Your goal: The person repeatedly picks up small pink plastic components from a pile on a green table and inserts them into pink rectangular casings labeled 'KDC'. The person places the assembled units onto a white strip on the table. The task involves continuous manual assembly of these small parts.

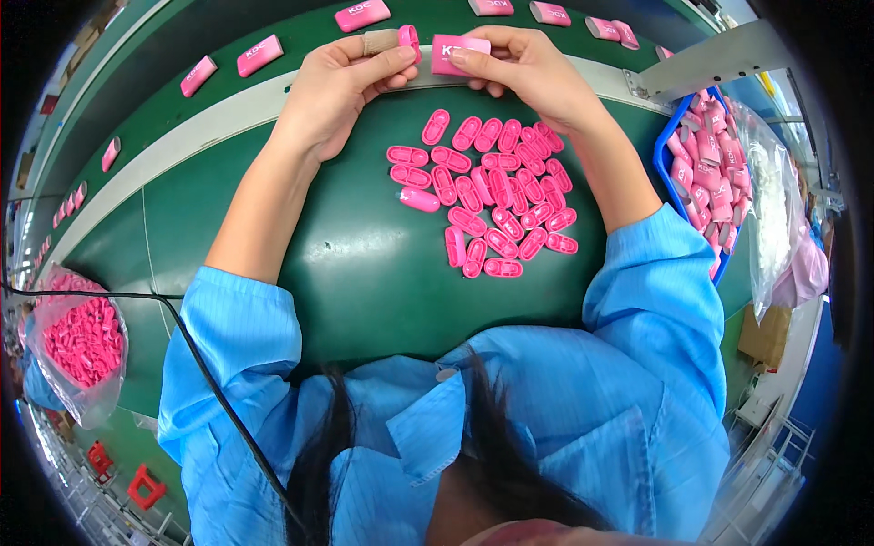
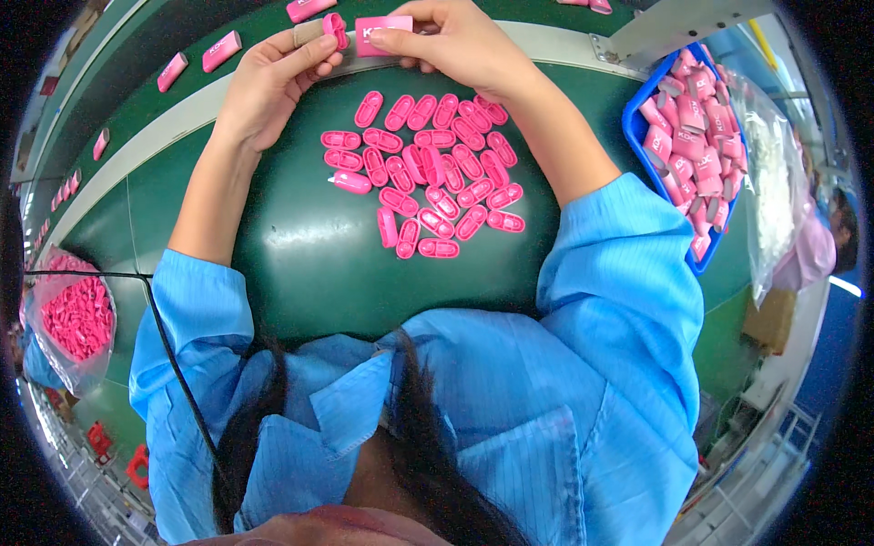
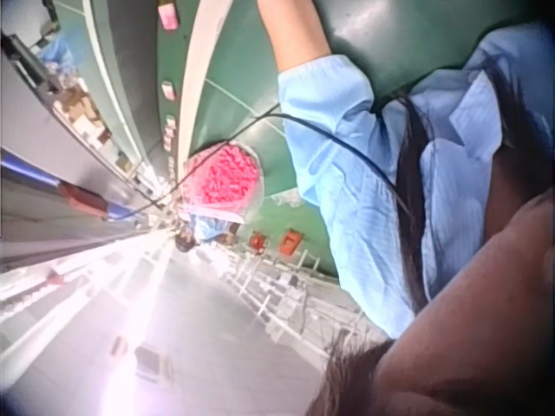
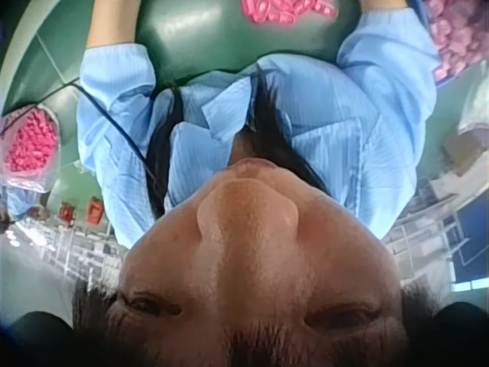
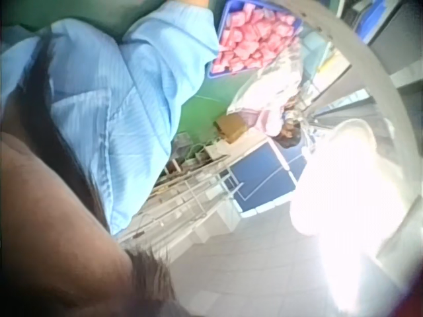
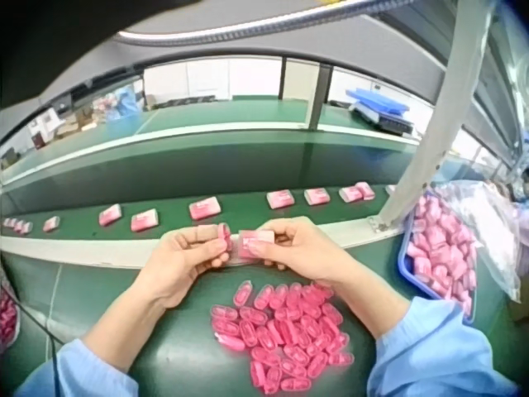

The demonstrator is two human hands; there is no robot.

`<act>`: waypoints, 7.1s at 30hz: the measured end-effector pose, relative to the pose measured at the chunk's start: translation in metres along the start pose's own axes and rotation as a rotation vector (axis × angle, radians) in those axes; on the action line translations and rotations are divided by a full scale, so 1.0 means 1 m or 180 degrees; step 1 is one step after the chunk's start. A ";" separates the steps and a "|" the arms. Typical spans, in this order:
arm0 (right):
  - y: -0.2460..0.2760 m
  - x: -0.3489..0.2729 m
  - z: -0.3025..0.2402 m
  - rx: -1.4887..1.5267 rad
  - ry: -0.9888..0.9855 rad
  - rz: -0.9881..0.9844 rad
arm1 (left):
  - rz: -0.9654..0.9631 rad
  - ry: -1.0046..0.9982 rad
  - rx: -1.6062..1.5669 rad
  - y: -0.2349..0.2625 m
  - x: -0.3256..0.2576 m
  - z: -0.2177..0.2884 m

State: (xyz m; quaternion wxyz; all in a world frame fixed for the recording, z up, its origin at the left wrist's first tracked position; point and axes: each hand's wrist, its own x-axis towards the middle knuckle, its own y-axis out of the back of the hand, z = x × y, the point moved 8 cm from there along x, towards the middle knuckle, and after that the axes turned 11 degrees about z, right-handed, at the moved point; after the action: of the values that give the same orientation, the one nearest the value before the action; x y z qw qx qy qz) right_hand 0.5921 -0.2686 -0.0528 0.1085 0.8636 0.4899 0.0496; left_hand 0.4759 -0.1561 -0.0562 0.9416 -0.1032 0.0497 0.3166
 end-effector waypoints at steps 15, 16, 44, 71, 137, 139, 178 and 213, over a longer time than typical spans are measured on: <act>-0.007 -0.005 -0.010 0.0130 0.0277 0.0234 | 0.0493 -0.0879 0.1460 -0.006 -0.013 0.018; -0.007 -0.007 -0.011 0.0073 0.0284 0.0293 | 0.0468 -0.0994 0.1634 -0.007 -0.014 0.019; -0.018 0.056 -0.050 -0.3212 0.1819 0.0821 | -0.0039 -0.1707 0.3344 -0.040 -0.039 0.025; -0.013 0.005 -0.002 0.1109 0.0129 0.0454 | 0.0607 -0.0761 0.0532 0.005 -0.013 0.021; -0.013 0.010 -0.006 0.0981 0.0245 0.0472 | 0.0558 -0.1183 0.1322 0.011 -0.008 0.027; -0.014 0.009 -0.008 0.1090 0.0283 0.0500 | 0.0665 -0.1502 0.1733 0.004 -0.018 0.032; -0.013 0.012 -0.012 0.0976 -0.0051 0.0211 | 0.0253 -0.0545 0.0507 0.010 -0.006 0.013; -0.028 0.011 -0.040 0.0606 0.0410 0.0616 | 0.0204 -0.2042 0.1261 -0.016 -0.041 0.042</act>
State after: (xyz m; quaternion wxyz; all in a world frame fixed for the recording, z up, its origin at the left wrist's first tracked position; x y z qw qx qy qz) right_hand 0.5670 -0.2398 -0.0212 -0.0108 0.9082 0.4128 0.0684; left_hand 0.4544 -0.1832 -0.0056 0.9006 0.1869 -0.1843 0.3464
